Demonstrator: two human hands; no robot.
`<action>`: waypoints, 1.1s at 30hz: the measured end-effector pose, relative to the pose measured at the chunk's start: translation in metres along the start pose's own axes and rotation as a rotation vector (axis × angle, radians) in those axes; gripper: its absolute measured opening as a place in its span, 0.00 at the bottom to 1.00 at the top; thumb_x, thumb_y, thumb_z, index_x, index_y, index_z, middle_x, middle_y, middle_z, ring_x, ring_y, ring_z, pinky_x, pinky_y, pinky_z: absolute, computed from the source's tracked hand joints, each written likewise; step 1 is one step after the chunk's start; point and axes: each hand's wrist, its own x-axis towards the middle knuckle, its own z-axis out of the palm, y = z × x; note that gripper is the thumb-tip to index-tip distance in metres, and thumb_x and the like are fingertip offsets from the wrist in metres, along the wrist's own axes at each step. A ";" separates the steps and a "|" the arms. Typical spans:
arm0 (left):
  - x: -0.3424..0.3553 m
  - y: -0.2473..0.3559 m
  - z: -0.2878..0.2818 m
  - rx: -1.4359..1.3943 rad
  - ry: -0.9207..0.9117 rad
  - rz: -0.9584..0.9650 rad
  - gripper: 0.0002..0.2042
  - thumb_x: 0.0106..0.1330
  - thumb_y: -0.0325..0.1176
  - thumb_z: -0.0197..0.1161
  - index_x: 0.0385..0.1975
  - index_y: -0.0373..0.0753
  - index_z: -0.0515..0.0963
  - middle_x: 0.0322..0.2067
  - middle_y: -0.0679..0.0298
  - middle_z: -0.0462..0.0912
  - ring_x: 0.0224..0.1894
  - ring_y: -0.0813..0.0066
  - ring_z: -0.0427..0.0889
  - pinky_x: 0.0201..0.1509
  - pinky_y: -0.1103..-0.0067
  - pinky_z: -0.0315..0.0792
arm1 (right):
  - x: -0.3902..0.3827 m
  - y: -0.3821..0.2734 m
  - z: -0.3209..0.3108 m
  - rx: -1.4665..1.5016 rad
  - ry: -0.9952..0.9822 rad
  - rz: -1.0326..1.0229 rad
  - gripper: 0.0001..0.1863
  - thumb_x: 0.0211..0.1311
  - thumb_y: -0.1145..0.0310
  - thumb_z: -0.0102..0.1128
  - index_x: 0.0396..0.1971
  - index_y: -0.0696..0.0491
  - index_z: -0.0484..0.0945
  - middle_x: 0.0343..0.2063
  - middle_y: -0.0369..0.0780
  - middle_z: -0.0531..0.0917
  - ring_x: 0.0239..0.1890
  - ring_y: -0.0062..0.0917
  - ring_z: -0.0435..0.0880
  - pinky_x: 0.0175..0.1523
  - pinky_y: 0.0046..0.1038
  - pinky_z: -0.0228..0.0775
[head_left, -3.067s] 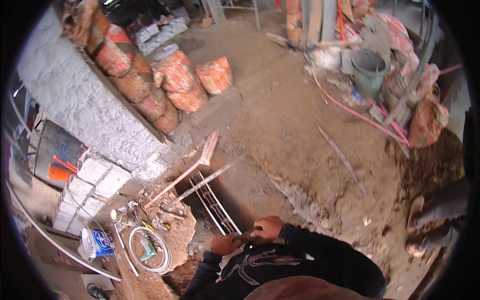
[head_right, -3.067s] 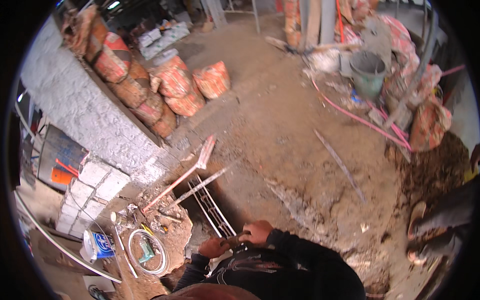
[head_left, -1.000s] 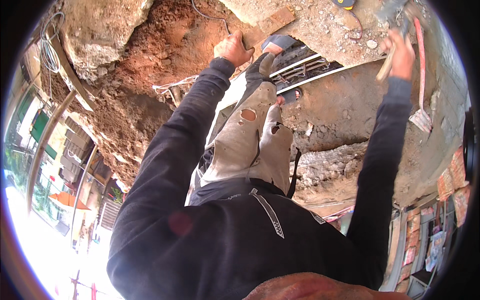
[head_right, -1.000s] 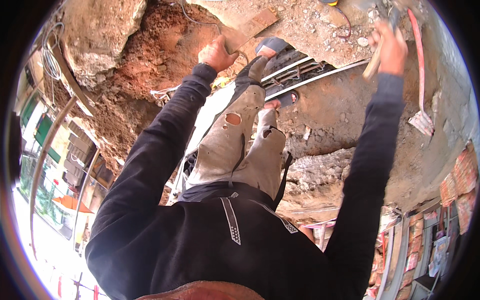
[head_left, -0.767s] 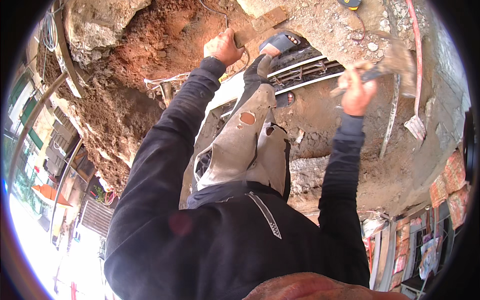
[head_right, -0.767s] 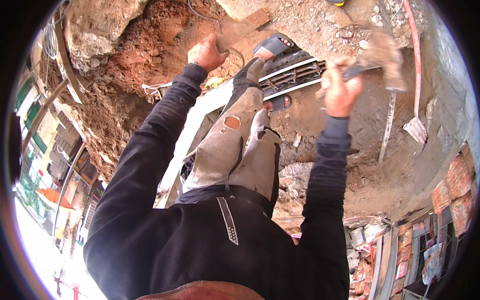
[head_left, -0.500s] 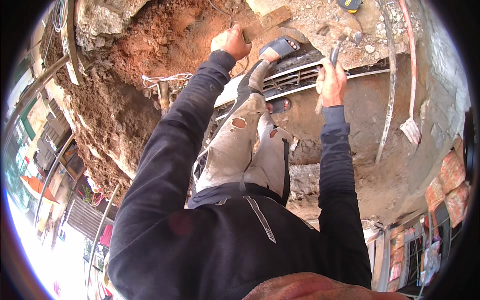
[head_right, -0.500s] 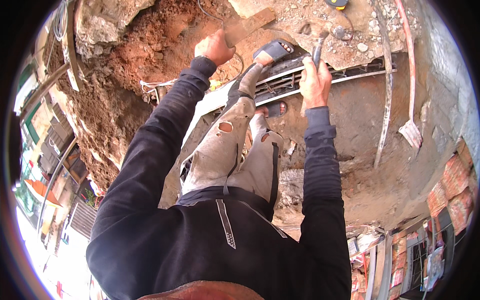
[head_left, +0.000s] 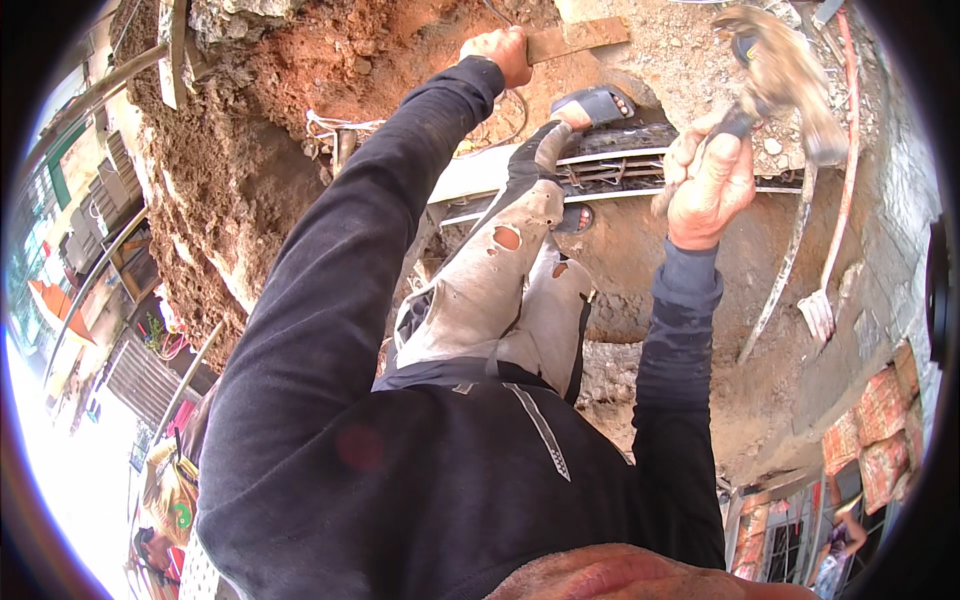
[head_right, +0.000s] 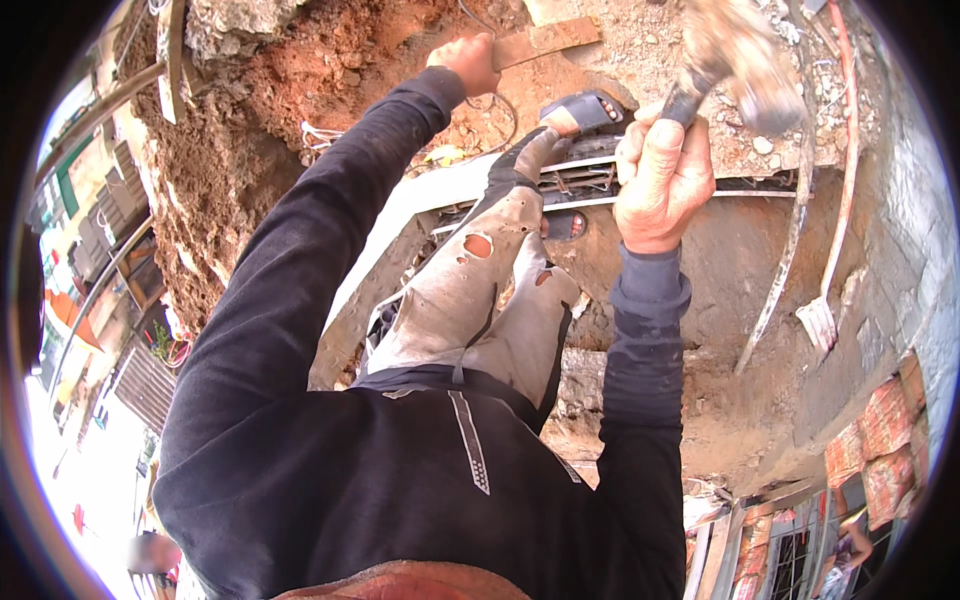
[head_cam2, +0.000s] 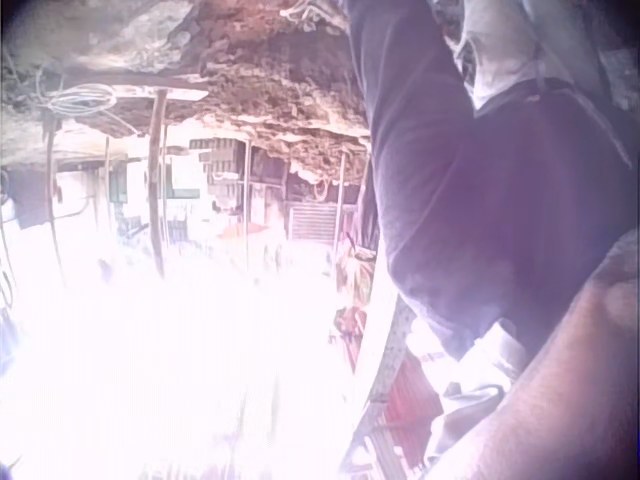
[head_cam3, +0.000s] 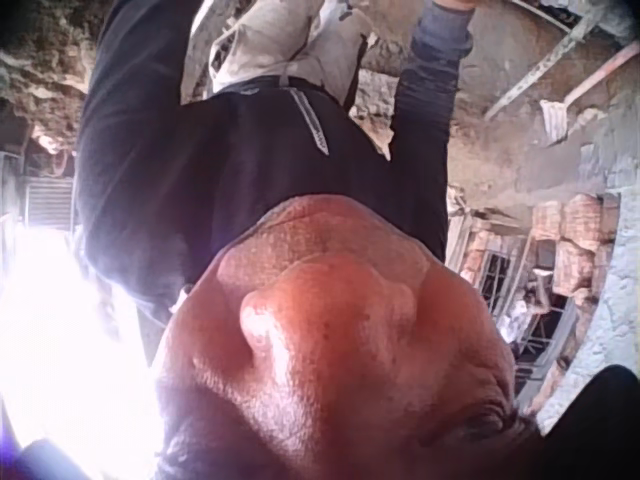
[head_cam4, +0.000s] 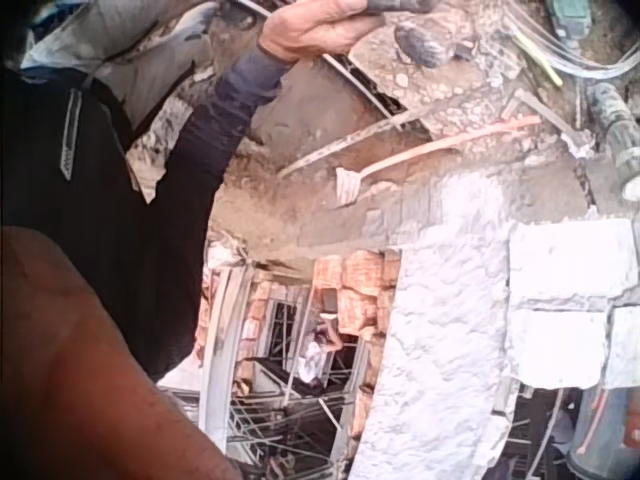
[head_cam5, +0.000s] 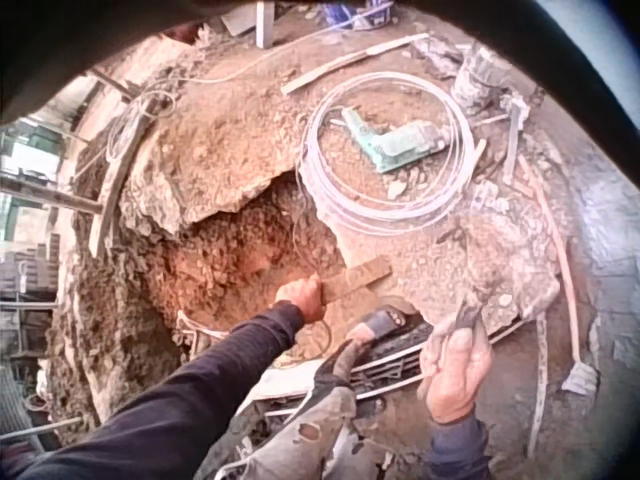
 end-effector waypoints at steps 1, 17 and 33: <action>0.002 -0.002 0.000 0.004 -0.009 0.004 0.20 0.59 0.39 0.62 0.51 0.38 0.76 0.46 0.48 0.85 0.50 0.53 0.85 0.55 0.64 0.78 | 0.008 0.000 0.007 0.026 -0.036 -0.030 0.28 0.73 0.42 0.49 0.39 0.57 0.75 0.20 0.32 0.72 0.19 0.11 0.67 0.20 0.16 0.57; 0.123 -0.048 -0.001 0.243 0.508 0.421 0.11 0.58 0.34 0.61 0.40 0.44 0.77 0.39 0.57 0.83 0.43 0.58 0.82 0.44 0.63 0.73 | 0.058 0.121 -0.011 -0.191 -0.138 0.194 0.32 0.71 0.35 0.46 0.23 0.51 0.69 0.16 0.31 0.67 0.15 0.13 0.64 0.20 0.17 0.55; 0.131 -0.032 0.016 0.401 0.736 0.267 0.06 0.66 0.37 0.53 0.36 0.47 0.76 0.32 0.64 0.78 0.39 0.67 0.75 0.46 0.66 0.64 | 0.111 0.061 0.019 -0.095 -0.289 -0.082 0.34 0.69 0.35 0.46 0.26 0.55 0.73 0.15 0.33 0.68 0.17 0.19 0.68 0.22 0.22 0.61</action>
